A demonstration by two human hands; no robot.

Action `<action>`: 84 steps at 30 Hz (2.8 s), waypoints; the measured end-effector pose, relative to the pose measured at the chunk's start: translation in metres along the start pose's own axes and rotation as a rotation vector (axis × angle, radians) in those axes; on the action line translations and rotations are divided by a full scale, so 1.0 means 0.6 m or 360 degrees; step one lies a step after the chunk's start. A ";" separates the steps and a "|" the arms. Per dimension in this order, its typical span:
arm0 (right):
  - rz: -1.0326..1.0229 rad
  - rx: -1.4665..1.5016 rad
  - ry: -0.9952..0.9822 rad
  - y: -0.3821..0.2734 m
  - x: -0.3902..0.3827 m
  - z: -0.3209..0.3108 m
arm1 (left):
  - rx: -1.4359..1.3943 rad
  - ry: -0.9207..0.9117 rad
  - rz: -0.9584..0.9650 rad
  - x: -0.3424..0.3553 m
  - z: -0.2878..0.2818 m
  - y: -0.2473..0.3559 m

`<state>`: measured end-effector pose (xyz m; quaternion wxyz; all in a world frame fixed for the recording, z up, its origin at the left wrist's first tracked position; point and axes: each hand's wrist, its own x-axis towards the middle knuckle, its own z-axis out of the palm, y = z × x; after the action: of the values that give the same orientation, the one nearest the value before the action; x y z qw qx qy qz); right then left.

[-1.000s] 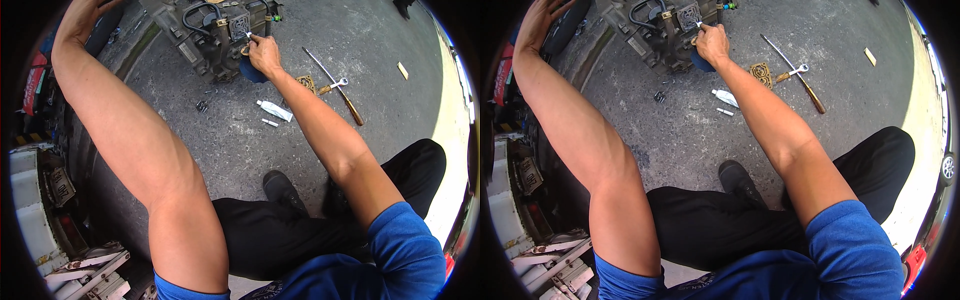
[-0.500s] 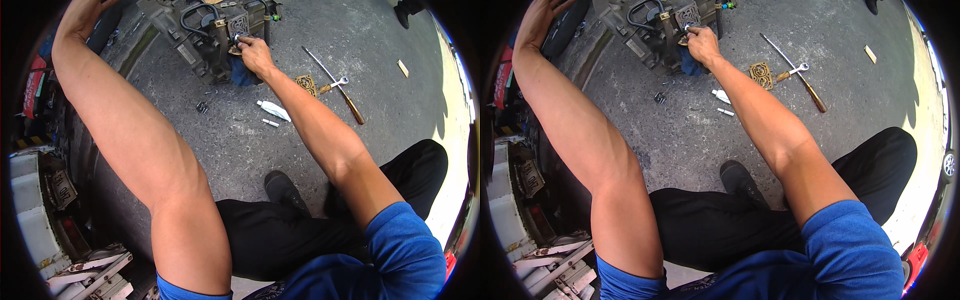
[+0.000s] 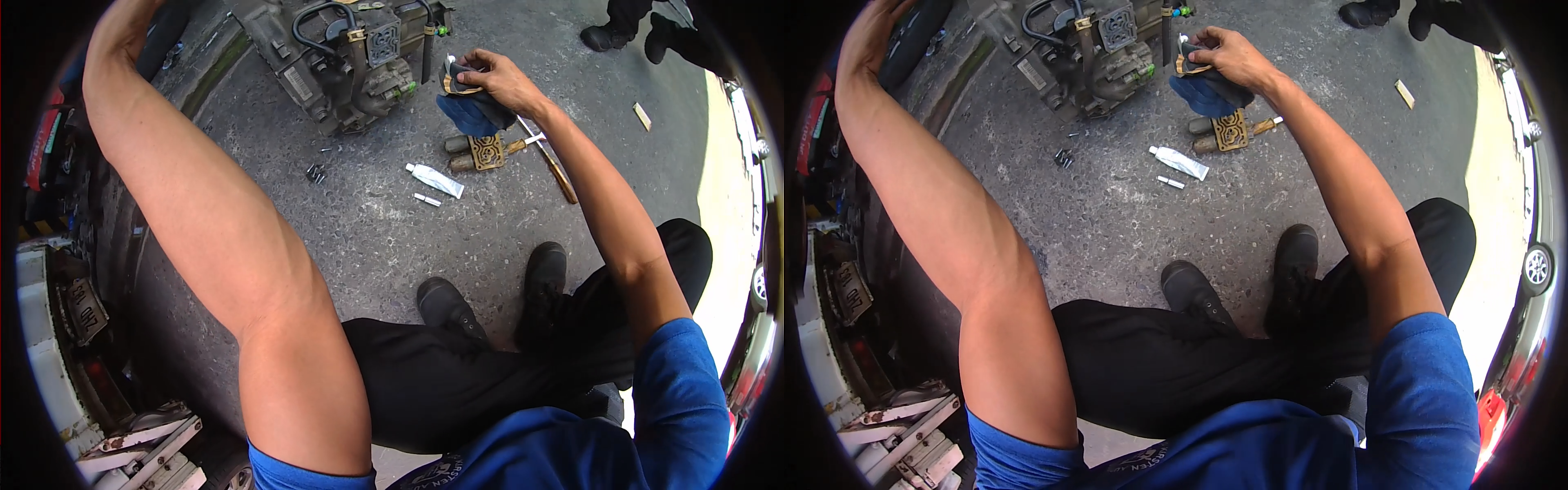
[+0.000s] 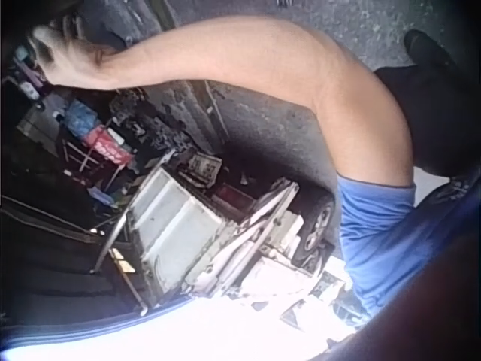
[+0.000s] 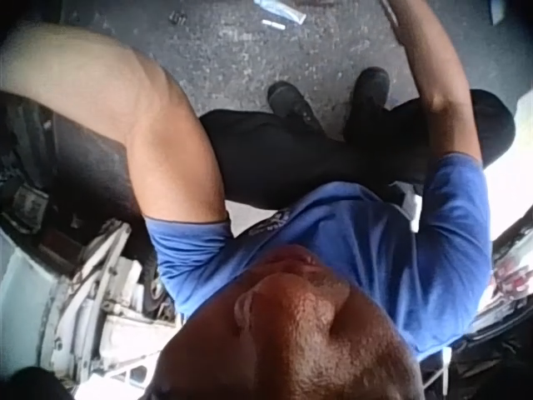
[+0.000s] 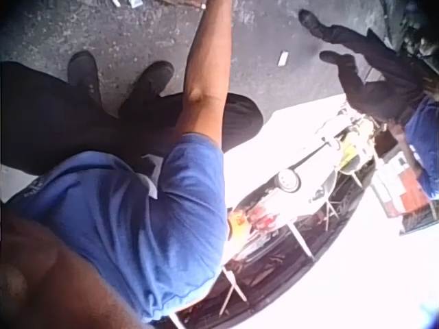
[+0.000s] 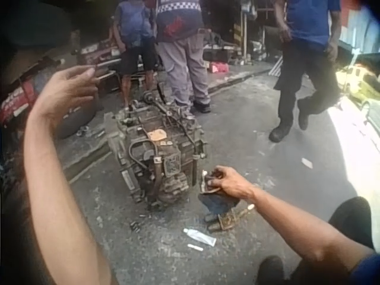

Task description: Repairing and cleaning a transmission or engine component on the ground.

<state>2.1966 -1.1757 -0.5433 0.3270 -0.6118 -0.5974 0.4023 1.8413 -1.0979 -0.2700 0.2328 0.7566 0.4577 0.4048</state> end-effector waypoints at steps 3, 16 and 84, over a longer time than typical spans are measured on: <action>0.0153 -0.0457 0.0184 0.016 -0.051 -0.116 | -0.0552 0.0388 0.0083 0.048 0.006 -0.032; 0.0061 0.0741 0.0615 -0.234 -0.070 -0.259 | -0.0491 -0.0730 0.0126 0.071 0.229 0.129; 0.0021 -0.1759 -0.1564 -0.055 -0.258 -0.011 | -0.0426 -0.0710 -0.1397 -0.309 0.714 -0.276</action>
<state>2.1930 -1.3265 -0.4957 -0.3364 -0.4402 -0.7867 0.2724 2.0649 -1.1750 -0.7053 0.5678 0.5247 0.6157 0.1525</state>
